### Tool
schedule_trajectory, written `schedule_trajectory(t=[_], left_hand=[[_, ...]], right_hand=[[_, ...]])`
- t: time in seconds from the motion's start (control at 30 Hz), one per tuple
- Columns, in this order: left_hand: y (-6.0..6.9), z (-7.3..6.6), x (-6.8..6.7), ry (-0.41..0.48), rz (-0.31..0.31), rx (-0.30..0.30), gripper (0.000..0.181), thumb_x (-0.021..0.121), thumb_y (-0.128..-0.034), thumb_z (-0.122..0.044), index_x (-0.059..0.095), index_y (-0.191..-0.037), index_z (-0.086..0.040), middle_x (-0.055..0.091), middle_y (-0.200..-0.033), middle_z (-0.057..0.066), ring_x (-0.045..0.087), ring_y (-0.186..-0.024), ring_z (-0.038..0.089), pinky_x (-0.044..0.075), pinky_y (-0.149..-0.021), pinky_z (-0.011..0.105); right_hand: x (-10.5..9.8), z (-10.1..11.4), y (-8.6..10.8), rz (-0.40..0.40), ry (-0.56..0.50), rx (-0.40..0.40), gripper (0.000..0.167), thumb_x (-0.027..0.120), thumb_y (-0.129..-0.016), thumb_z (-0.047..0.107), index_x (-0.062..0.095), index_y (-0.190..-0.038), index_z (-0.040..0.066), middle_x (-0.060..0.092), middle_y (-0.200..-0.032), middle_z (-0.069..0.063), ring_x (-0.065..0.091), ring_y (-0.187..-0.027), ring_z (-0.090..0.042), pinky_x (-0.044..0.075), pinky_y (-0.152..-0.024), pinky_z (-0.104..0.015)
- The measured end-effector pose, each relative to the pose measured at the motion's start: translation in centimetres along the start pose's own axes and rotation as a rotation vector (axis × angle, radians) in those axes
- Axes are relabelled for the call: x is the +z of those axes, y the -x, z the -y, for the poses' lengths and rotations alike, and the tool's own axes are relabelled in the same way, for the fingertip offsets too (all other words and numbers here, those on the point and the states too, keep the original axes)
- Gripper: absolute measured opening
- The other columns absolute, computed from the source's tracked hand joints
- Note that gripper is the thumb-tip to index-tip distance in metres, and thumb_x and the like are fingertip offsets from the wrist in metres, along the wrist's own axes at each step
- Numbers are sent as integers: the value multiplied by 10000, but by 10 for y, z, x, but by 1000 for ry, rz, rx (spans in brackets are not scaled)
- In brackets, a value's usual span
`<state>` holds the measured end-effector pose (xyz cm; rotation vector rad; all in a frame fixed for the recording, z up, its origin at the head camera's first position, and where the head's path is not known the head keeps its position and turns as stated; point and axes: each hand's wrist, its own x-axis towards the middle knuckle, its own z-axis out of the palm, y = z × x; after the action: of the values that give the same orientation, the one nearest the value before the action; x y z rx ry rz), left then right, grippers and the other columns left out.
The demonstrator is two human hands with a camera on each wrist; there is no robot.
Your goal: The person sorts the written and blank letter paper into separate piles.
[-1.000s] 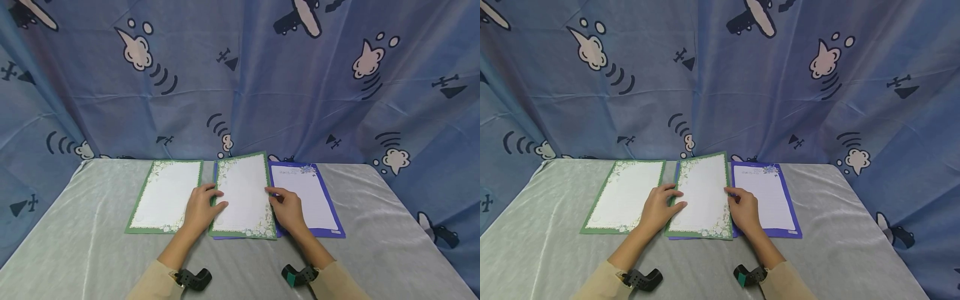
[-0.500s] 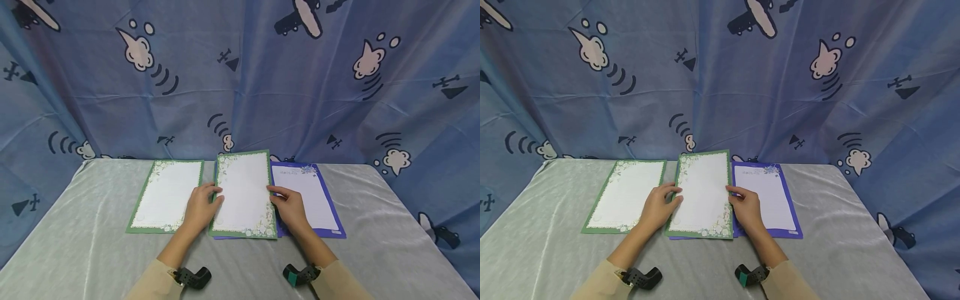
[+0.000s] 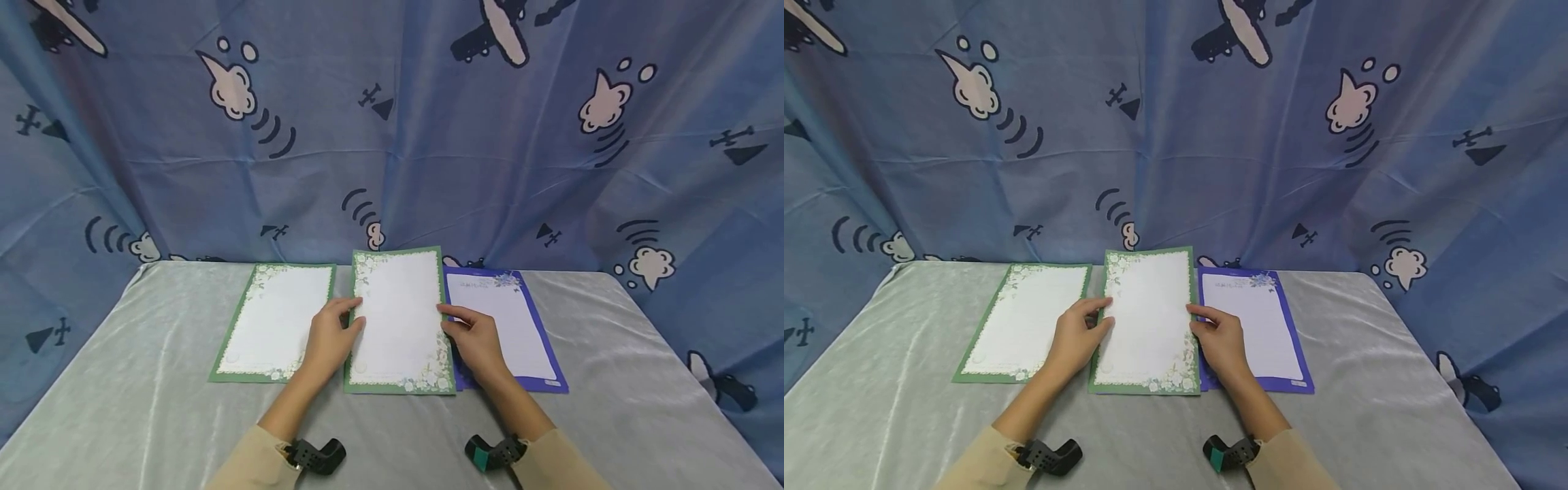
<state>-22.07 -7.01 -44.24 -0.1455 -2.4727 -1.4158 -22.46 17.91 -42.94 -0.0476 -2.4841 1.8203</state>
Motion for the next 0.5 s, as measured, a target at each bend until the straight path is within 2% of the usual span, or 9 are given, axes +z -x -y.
schedule_trajectory(t=[0.17, 0.27, 0.5], left_hand=[[-1, -3, -2, 13, -1, -4, 337, 736, -885, -42, 723, -1222, -32, 702, -1179, 117, 609, -908, 209, 516, -773, 306], [-1, -5, -5, 32, 5, 5, 338, 732, -880, -17, 725, -1218, -27, 699, -1188, 137, 616, -899, 216, 532, -779, 316], [-3, -11, -13, 63, 33, -5, 349, 723, -885, 1, 725, -1231, -49, 690, -1231, 142, 622, -889, 223, 542, -779, 340]], right_hand=[[0, 1, 1, 3, 12, -15, 322, 641, -941, 5, 710, -1255, 22, 673, -1340, -158, 595, -795, 32, 449, -660, -147], [-1, 3, 2, 7, 22, -20, 318, 642, -943, 16, 714, -1253, 35, 681, -1327, -150, 535, -690, -19, 388, -587, -182], [-2, 12, 7, 41, 56, -41, 311, 637, -963, 58, 713, -1265, 66, 704, -1242, -170, 340, -523, -45, 312, -495, -220]])
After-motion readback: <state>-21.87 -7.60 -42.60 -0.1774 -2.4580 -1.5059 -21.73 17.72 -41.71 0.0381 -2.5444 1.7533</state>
